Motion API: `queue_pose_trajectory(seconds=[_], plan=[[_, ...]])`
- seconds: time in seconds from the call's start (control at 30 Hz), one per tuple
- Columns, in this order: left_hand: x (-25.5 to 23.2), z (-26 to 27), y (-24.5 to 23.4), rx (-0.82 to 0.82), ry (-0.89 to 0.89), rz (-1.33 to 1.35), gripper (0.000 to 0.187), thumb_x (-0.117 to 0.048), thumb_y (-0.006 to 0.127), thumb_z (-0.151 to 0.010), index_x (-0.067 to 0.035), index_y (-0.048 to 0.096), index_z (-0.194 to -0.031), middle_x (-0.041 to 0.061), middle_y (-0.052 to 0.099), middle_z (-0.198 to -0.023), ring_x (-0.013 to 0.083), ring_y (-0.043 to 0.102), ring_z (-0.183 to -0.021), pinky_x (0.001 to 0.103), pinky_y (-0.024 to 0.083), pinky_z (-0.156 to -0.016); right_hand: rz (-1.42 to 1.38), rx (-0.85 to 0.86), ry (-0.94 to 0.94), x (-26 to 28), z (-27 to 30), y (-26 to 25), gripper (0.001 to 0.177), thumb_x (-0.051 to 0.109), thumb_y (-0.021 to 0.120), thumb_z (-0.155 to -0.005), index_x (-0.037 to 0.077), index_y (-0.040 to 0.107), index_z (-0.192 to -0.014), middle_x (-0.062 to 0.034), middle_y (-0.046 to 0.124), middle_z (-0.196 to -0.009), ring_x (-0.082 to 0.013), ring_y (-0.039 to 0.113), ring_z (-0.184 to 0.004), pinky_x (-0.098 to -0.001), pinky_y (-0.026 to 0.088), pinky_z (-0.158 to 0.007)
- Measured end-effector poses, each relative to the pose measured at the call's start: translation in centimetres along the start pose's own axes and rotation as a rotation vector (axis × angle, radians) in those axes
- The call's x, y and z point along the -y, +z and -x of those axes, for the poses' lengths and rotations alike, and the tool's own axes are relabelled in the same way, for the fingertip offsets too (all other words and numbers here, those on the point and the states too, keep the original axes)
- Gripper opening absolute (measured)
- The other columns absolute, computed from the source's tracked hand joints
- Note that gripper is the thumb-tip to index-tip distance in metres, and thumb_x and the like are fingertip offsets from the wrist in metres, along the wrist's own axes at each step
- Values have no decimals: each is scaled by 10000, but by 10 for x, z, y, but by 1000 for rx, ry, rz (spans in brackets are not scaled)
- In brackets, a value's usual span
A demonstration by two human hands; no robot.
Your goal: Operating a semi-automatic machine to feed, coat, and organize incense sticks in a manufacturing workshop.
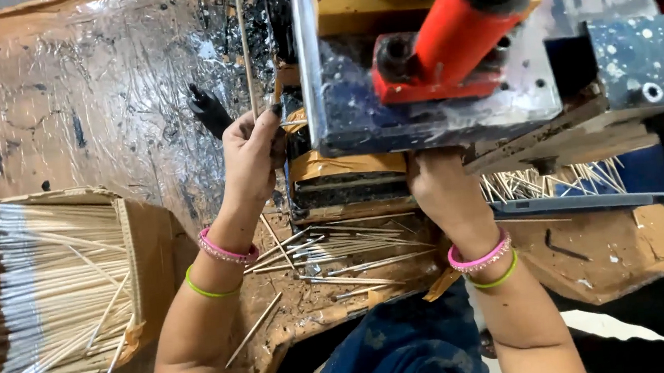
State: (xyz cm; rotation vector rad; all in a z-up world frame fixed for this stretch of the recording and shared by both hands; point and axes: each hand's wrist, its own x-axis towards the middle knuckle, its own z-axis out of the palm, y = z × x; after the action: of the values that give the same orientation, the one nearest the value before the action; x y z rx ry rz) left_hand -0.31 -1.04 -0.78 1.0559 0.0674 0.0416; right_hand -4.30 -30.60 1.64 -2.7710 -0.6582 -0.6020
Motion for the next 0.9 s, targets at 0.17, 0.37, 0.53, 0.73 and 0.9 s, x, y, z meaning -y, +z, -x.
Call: queue_pose_trajectory(seconds=[0.17,0.37,0.53,0.73,0.9], plan=[[0,2,0,8,0,18,280,-214,646,-1041,-106,557,-799,-34,502,-618,51,407,-482,233,283,-416,164,-235,-122,26,-28,-49,277,142,673,-949,6,696,-1190,-216,665,-1143,-415,633,-1068,-503,503,-971],[-6,24,-2,34,-38,79,238,-218,584,-1089,-93,574,-886,-41,484,-640,50,396,-480,226,295,-439,788,-291,-331,34,-35,-68,348,147,648,-953,56,726,-1279,-142,694,-1241,-297,667,-1144,-398,527,-1011],[5,76,-32,-103,193,-163,222,-250,460,-1180,-66,530,-1077,-42,512,-788,51,430,-602,220,339,-507,-268,-384,37,28,30,-73,82,65,755,-950,62,725,-1026,-153,725,-1030,-347,682,-998,-428,541,-893],[21,142,-64,-54,359,-386,209,-168,597,-1135,-6,720,-1182,-3,618,-825,39,480,-582,195,340,-528,-88,-297,407,-45,127,-59,257,-1,718,-958,35,738,-1211,-161,745,-1163,-314,695,-1039,-372,553,-931],[0,141,13,396,383,-959,115,-98,669,-963,6,717,-960,74,659,-742,101,588,-616,260,445,-536,-1048,-67,510,-6,118,-36,370,48,719,-900,19,651,-1262,-97,716,-1019,-160,646,-865,-265,533,-806]])
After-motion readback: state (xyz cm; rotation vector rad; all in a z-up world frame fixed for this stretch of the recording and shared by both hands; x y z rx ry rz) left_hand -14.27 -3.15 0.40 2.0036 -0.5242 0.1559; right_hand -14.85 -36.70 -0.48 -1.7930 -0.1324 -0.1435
